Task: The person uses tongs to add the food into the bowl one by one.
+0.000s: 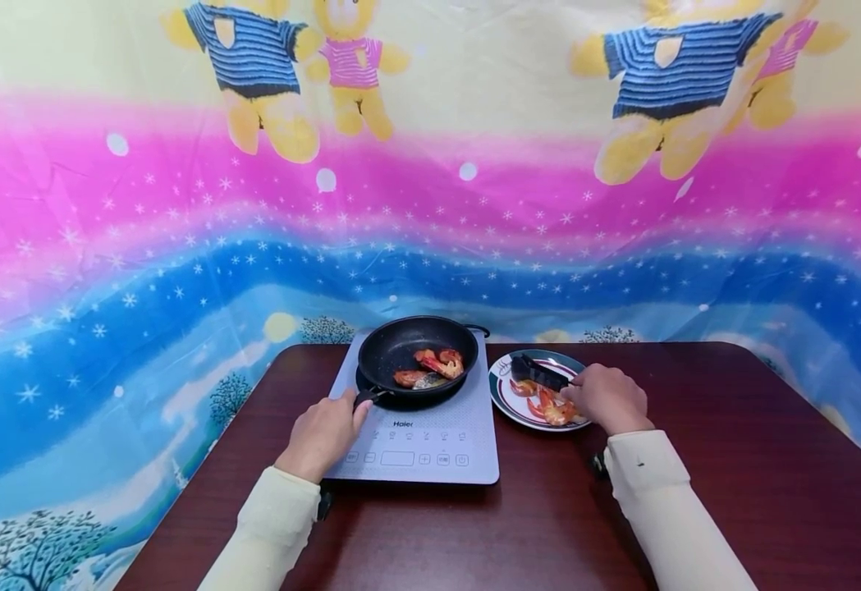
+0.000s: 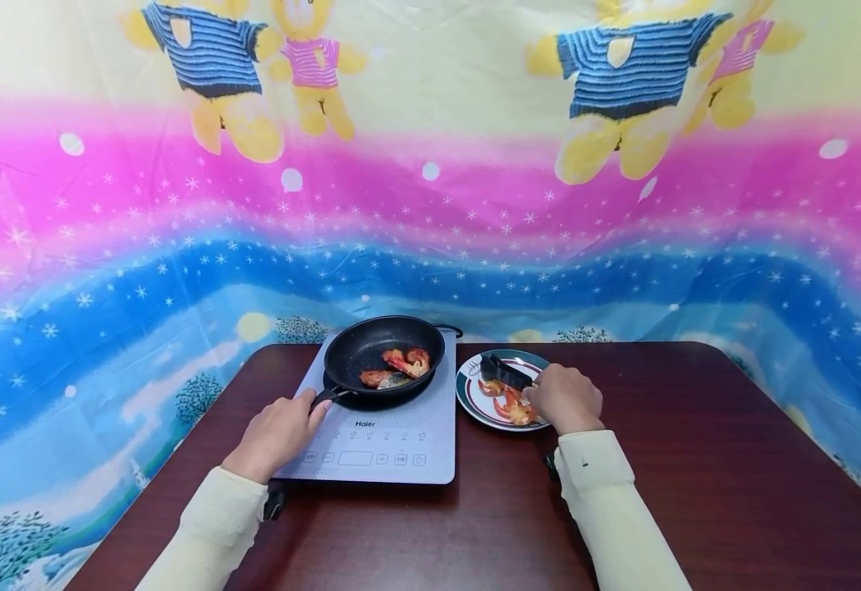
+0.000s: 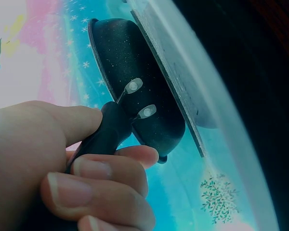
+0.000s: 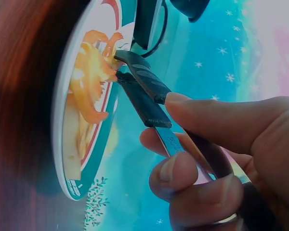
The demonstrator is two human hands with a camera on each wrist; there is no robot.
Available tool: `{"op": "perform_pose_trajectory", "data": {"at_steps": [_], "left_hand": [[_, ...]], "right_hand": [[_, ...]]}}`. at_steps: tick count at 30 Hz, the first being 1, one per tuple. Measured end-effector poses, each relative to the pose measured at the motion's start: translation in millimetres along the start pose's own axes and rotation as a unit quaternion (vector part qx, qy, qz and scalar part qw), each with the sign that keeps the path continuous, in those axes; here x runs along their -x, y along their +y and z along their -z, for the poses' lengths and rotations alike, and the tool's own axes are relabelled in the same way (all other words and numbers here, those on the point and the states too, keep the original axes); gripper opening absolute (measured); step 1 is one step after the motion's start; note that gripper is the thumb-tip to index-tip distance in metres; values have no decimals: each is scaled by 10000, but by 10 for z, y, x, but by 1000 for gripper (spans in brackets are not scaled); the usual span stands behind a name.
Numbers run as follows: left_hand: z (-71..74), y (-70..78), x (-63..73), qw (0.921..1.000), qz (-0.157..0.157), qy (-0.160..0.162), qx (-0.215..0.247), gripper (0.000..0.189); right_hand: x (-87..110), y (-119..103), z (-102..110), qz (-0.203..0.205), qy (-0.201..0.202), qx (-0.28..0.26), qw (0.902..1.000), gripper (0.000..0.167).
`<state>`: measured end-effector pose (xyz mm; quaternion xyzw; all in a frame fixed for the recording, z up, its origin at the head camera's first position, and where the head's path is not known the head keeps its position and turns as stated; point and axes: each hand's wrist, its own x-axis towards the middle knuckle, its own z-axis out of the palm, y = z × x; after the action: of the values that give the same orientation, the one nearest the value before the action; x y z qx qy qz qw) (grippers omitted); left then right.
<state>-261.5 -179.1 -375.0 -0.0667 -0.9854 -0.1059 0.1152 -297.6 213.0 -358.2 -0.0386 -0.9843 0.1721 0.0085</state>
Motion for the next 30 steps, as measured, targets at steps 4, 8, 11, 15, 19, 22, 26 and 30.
{"op": "perform_pose_trajectory", "data": {"at_steps": [4,8,11,15,19,22,26,30], "left_hand": [[0,1,4,10000,7,0,17,31],[2,-1,3,10000,18,-7,9,31],[2,-5,4,10000,11,-2,6,31],[4,-8,9,10000,-9,30,21,30],[4,-3,5,10000,-1,44,41,29],[5,-2,4,10000,5,26,40,29],[6,-3,6,10000,3,-10,38,30],[12,-2,5,10000,-24,0,11,31]], "right_hand": [[11,14,48,29,174,-17,9998,45],[28,3,112,132,411,-136,9990,49],[50,-40,158,181,556,-223,9980,51],[104,-131,204,209,764,-245,9966,52],[159,-217,221,339,1045,-349,9933,51],[177,-276,200,545,1254,-484,9894,49],[183,-371,116,854,1392,-660,9844,48],[189,-486,3,1129,1486,-772,9794,47]]}}
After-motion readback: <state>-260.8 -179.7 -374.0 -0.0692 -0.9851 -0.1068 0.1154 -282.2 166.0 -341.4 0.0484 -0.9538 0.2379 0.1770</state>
